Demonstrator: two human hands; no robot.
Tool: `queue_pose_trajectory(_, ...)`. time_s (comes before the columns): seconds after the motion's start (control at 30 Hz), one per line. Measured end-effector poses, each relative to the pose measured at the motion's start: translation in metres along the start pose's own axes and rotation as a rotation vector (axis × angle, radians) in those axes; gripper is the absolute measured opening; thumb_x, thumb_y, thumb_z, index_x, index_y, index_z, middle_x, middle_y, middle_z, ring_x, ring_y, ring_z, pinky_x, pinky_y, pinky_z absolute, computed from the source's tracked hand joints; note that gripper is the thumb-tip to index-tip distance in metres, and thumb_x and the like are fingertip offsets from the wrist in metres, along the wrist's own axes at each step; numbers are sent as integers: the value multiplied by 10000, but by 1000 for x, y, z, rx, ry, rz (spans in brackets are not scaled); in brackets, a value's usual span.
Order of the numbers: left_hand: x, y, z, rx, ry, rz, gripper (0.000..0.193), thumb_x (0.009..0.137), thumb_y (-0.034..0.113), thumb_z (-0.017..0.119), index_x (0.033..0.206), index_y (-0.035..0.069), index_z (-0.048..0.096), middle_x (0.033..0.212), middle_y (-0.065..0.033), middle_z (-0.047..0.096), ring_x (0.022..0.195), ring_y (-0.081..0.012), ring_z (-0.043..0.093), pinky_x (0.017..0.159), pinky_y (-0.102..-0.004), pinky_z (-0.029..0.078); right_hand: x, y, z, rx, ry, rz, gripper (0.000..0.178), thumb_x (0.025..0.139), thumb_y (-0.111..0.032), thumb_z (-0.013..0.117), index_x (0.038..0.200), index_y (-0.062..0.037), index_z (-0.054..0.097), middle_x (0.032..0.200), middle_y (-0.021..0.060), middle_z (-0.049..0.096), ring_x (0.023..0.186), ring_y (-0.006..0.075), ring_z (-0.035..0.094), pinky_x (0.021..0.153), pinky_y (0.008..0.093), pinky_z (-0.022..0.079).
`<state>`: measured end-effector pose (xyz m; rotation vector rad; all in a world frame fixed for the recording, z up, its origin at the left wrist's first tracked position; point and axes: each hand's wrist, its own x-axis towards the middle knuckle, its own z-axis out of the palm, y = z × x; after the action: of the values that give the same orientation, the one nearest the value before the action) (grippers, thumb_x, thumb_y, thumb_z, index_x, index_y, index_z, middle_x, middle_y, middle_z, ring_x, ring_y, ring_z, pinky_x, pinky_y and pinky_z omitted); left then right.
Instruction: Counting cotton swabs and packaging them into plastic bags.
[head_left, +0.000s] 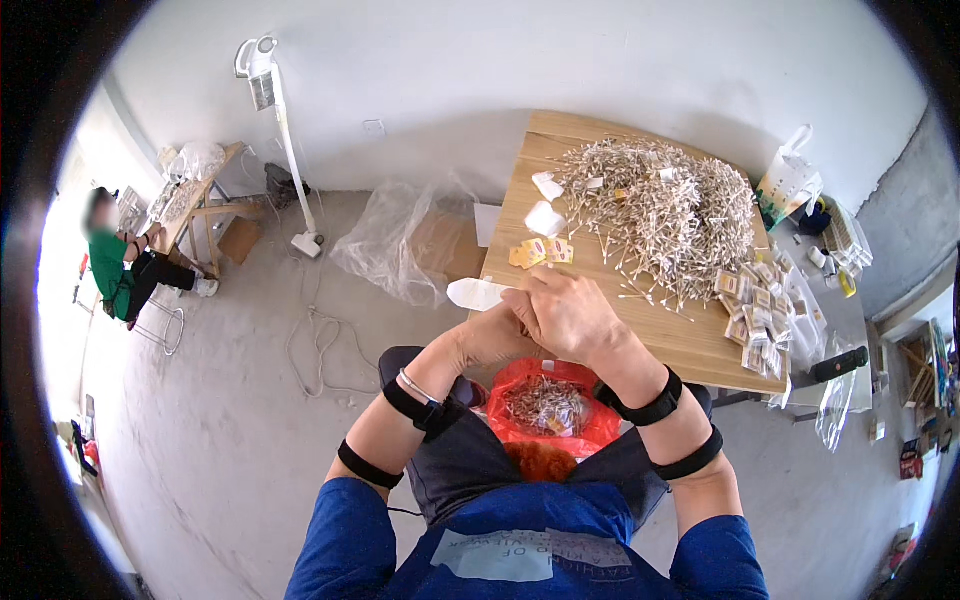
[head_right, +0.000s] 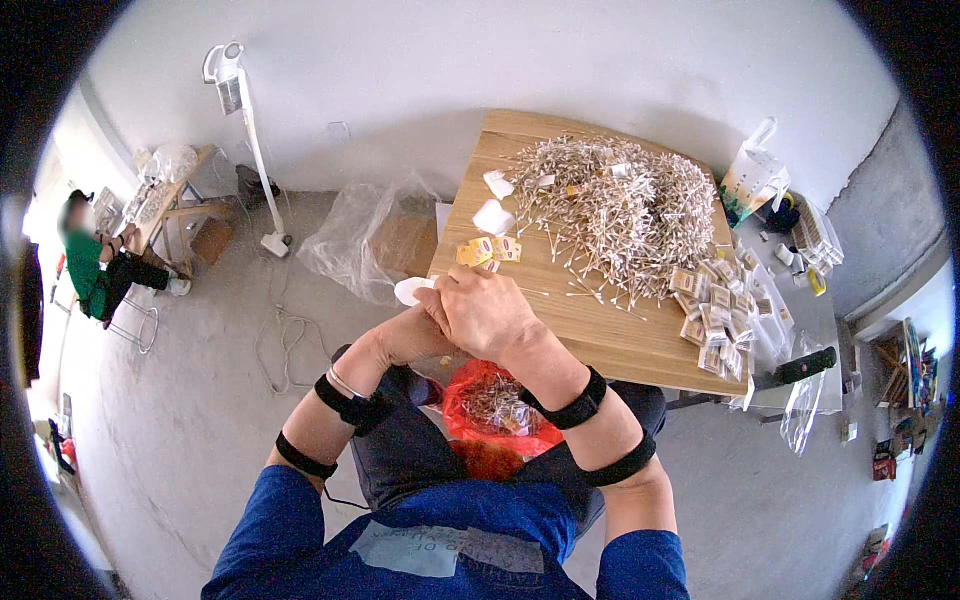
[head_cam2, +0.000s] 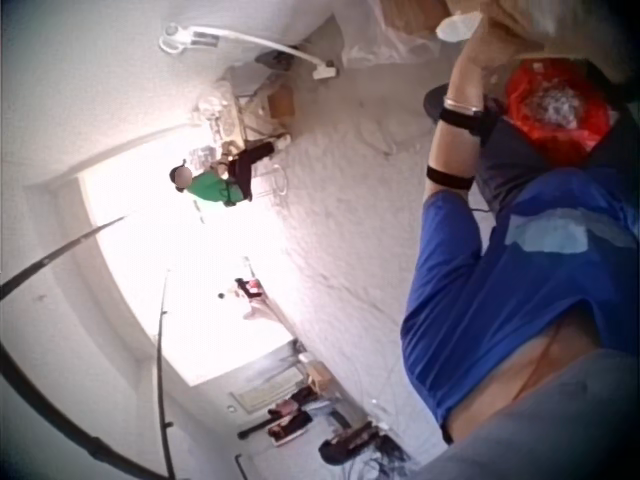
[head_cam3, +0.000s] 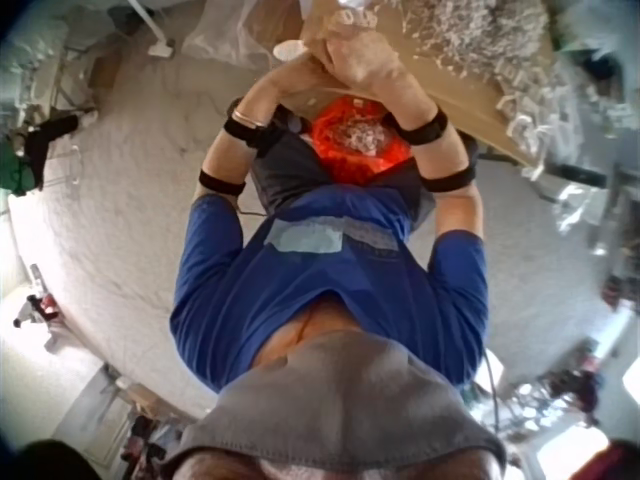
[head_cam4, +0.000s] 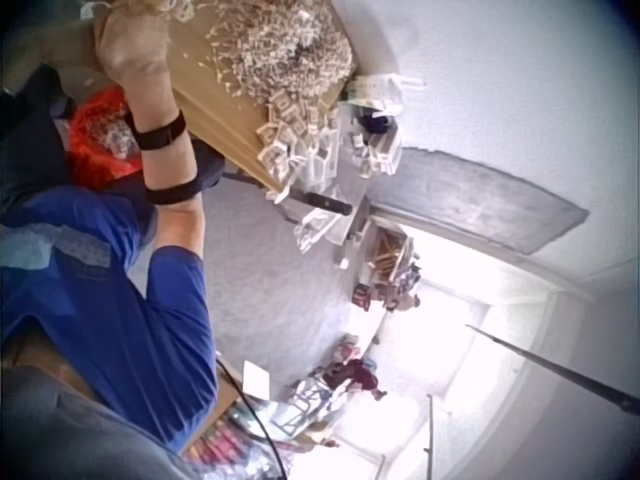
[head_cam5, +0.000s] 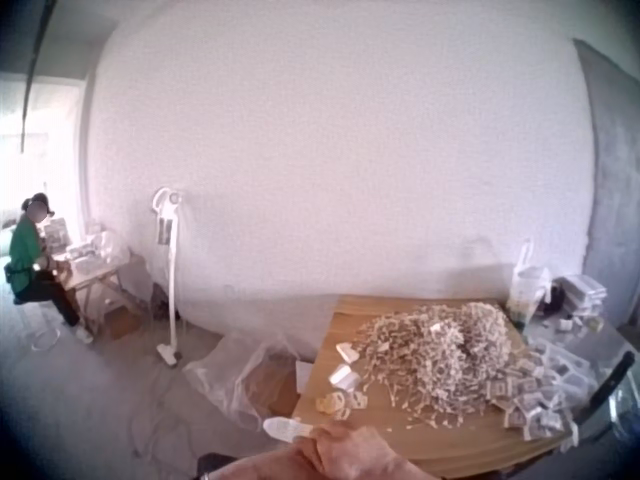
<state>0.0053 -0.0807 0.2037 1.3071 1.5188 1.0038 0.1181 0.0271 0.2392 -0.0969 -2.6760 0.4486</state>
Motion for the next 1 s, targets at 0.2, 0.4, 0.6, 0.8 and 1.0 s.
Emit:
queue_pose_trajectory(0.2, 1, -22, 20, -31, 36, 210, 233, 808, 68, 707, 1026, 23, 636, 948, -55, 673, 909, -147, 614, 818, -294, 503, -9, 0, -3, 28, -74, 9, 372, 953, -354, 485, 845, -26, 622, 816, 164, 619, 785, 356, 627, 666, 441, 511)
queue_pose_trajectory(0.4, -7, 1, 21, -448, -13, 111, 257, 866, 87, 659, 1101, -2, 602, 999, -67, 673, 931, -139, 623, 840, -299, 508, -16, 19, -39, 773, -67, -1, 580, 993, -467, 324, 1183, 21, 575, 1170, 249, 584, 1153, 385, 527, 980, 408, 423)
queue_pose_trajectory(0.6, -7, -6, 14, -365, -4, 98, 303, 874, 109, 681, 1142, 24, 567, 1040, -45, 647, 967, -148, 613, 846, -306, 514, -27, 22, -29, 755, -173, -120, 669, 1005, -481, 212, 1319, 49, 475, 1357, 243, 475, 1311, 387, 397, 1102, 418, 291)
queue_pose_trajectory(0.8, -9, -7, 24, -378, 85, 273, 263, 888, 132, 662, 1109, 0, 604, 1005, -54, 664, 918, -113, 617, 810, -284, 514, -29, 18, -30, 629, -154, -235, 673, 995, -489, 241, 1327, 51, 467, 1345, 236, 489, 1318, 396, 386, 1105, 449, 278)
queue_pose_trajectory(1.0, -7, -9, 23, -334, 79, 318, 303, 890, 168, 674, 1128, -4, 599, 1000, -50, 662, 919, -111, 611, 811, -280, 508, -32, 18, -26, 504, -83, -276, 624, 999, -466, 282, 1319, 32, 478, 1344, 210, 496, 1310, 391, 391, 1111, 464, 275)
